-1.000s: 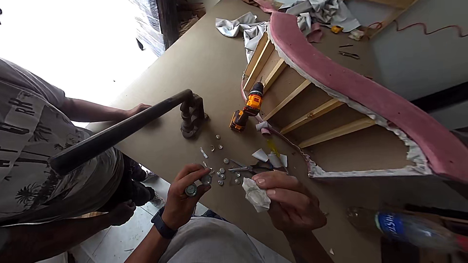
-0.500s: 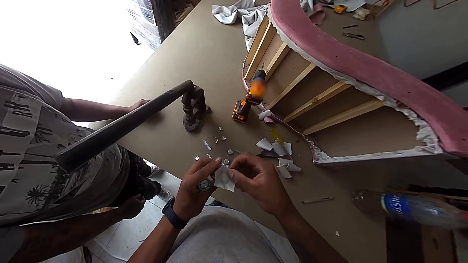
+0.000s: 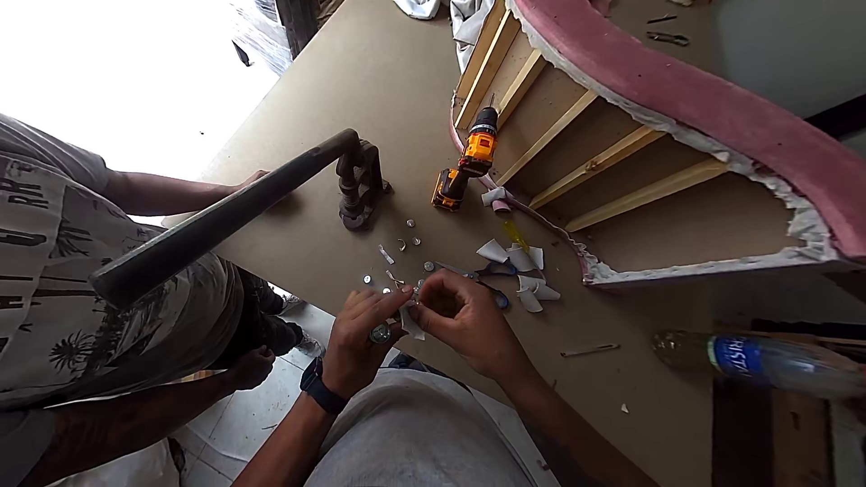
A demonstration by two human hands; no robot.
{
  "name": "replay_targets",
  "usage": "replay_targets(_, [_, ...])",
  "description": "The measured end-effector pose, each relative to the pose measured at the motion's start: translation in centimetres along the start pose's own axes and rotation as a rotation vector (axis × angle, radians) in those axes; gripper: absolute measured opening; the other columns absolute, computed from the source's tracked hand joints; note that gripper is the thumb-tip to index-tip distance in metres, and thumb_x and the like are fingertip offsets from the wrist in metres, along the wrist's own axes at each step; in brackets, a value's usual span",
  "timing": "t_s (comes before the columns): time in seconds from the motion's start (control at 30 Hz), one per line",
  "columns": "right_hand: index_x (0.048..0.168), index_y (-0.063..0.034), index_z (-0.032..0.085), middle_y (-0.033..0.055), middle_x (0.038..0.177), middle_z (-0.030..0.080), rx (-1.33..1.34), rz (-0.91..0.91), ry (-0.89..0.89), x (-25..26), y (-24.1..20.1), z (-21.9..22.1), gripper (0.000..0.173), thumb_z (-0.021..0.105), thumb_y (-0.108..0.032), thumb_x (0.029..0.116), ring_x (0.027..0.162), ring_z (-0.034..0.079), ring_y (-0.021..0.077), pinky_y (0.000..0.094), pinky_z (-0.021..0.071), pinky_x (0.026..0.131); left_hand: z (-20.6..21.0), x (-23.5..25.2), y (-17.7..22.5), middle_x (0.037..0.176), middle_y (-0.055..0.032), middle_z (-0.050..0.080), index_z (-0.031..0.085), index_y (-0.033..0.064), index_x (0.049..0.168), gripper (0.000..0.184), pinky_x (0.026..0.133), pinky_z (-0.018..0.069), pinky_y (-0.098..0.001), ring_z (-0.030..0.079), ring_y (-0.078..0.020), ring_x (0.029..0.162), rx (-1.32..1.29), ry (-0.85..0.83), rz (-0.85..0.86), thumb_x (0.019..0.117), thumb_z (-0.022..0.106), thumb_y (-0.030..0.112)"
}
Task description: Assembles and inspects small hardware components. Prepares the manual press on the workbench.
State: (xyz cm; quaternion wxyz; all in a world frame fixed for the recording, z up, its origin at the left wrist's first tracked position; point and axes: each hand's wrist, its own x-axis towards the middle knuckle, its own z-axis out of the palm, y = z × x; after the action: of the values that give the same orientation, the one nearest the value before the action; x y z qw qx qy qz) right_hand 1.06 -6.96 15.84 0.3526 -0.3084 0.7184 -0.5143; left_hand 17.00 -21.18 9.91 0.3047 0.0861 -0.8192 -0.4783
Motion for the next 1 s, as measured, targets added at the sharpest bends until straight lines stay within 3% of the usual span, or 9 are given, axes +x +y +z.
replay_targets(0.13, [0.100,-0.0198,0.070,-0.0002,0.079,0.068,-0.059,0.007,-0.001,-0.1,-0.2,0.2,0.019,0.082,-0.026,0.0870,0.062,0.064,0.0156,0.0306,0.0570,0.053,-0.1,-0.1,0.1,0.113,0.0086,0.071,0.068,0.0276,0.136,0.046,0.088,0.0501,-0.0321,0.059,-0.0096,0.100,0.044,0.010,0.020,0.0919,0.077,0.018])
replay_targets(0.3, [0.103,-0.0129,0.070,0.0073,0.083,0.071,0.087,0.017,-0.057,-0.2,-0.3,0.0,0.020,0.081,-0.023,0.0902,0.065,0.068,0.0222,0.0335,0.0611,0.057,-0.3,-0.3,0.1,0.118,0.0036,0.072,0.071,0.0236,0.130,0.039,0.086,0.0576,-0.0313,0.066,-0.0113,0.100,-0.026,0.023,0.033,0.0924,0.077,0.014])
replay_targets(0.43, [0.103,-0.0115,0.069,0.0084,0.082,0.070,0.114,0.023,-0.061,-0.1,-0.3,0.3,0.019,0.081,-0.021,0.0903,0.065,0.068,0.0227,0.0337,0.0612,0.056,-0.3,-0.6,0.0,0.111,0.0019,0.073,0.070,0.0219,0.130,0.040,0.082,0.0587,-0.0313,0.067,-0.0109,0.092,-0.038,0.046,0.020,0.0921,0.077,0.015])
replay_targets(0.57, [0.100,-0.0121,0.069,0.0067,0.079,0.069,0.094,0.038,-0.076,0.0,-0.4,0.8,0.016,0.079,-0.021,0.0905,0.062,0.066,0.0199,0.0315,0.0576,0.054,-0.5,-0.9,-0.5,0.121,-0.0021,0.071,0.067,0.0209,0.133,0.034,0.087,0.0606,-0.0341,0.069,-0.0143,0.100,-0.006,0.030,0.135,0.0986,0.070,0.018])
replay_targets(0.67, [0.100,-0.0110,0.069,0.0072,0.078,0.068,0.119,0.033,-0.088,0.0,-0.5,1.1,0.015,0.078,-0.019,0.0908,0.061,0.065,0.0197,0.0314,0.0571,0.053,-0.8,-1.0,-0.8,0.127,-0.0048,0.071,0.070,0.0203,0.128,0.032,0.091,0.0613,-0.0375,0.070,-0.0195,0.107,-0.024,0.032,0.176,0.0971,0.071,0.013])
replay_targets(0.8, [0.102,-0.0080,0.068,0.0110,0.081,0.069,0.198,0.031,-0.107,0.0,-0.5,1.3,0.017,0.078,-0.017,0.0915,0.063,0.067,0.0224,0.0328,0.0594,0.055,-0.7,-1.5,-1.0,0.116,-0.0028,0.073,0.069,0.0190,0.127,0.034,0.086,0.0618,-0.0350,0.070,-0.0160,0.099,-0.047,0.108,0.115,0.0935,0.074,0.014])
replay_targets(0.9, [0.105,-0.0058,0.068,0.0131,0.084,0.069,0.244,-0.023,-0.140,0.6,0.0,0.9,0.021,0.077,-0.021,0.0937,0.065,0.067,0.0235,0.0345,0.0610,0.058,-0.9,-1.4,-1.1,0.112,-0.0020,0.074,0.070,0.0185,0.124,0.033,0.083,0.0612,-0.0337,0.070,-0.0148,0.094,-0.032,0.130,0.088,0.0916,0.076,0.012])
replay_targets(1.0, [0.113,-0.0109,0.070,0.0080,0.091,0.071,0.110,-0.101,-0.061,3.6,1.6,-1.0,0.023,0.067,-0.030,0.1011,0.067,0.067,0.0213,0.0352,0.0611,0.057,-1.3,-1.2,-1.3,0.114,-0.0039,0.075,0.071,0.0167,0.121,0.033,0.085,0.0629,-0.0377,0.072,-0.0190,0.099,-0.037,0.123,0.074,0.0897,0.075,0.006])
